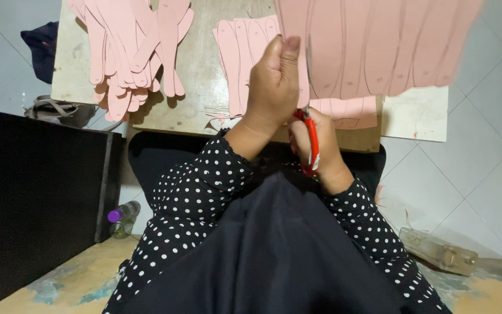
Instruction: The person cuts elongated pink foam shoe components from a larger marked sheet using red-handled scissors, following drawn outlines. They cut one piece at a time, set finished pieces onto a growing pile on the left of the work board, and reposition the sheet to cut the next outline.
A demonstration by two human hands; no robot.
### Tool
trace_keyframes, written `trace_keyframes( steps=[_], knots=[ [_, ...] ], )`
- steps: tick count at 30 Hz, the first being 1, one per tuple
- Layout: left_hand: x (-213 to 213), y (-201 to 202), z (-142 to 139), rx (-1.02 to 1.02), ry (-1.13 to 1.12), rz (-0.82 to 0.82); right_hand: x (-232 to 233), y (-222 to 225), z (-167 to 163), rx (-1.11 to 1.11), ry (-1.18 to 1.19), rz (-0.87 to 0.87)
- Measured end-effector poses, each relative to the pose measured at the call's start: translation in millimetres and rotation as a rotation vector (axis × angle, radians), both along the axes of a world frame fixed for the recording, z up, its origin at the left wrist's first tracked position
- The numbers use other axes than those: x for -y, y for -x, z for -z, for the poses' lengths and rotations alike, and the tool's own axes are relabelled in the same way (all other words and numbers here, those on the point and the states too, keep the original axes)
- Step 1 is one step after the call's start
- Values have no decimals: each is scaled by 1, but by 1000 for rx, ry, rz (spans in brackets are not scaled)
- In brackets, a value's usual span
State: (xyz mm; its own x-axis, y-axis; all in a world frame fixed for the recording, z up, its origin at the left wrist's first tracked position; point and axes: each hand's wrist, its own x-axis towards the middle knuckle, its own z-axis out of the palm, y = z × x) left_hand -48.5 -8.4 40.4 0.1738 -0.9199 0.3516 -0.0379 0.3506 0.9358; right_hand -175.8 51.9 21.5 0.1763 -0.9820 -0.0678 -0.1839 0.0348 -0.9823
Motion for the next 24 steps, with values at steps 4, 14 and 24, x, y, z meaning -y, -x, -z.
trace_keyframes(
  steps=[4,14,24],
  knots=[
    [-9,7,-1,45,3,28,3,8,-3,56,90,-126],
    [-6,10,1,-5,4,36,2,5,4,94,31,-3],
    [-8,13,0,-85,-8,61,1,-1,2,79,43,50]
  ],
)
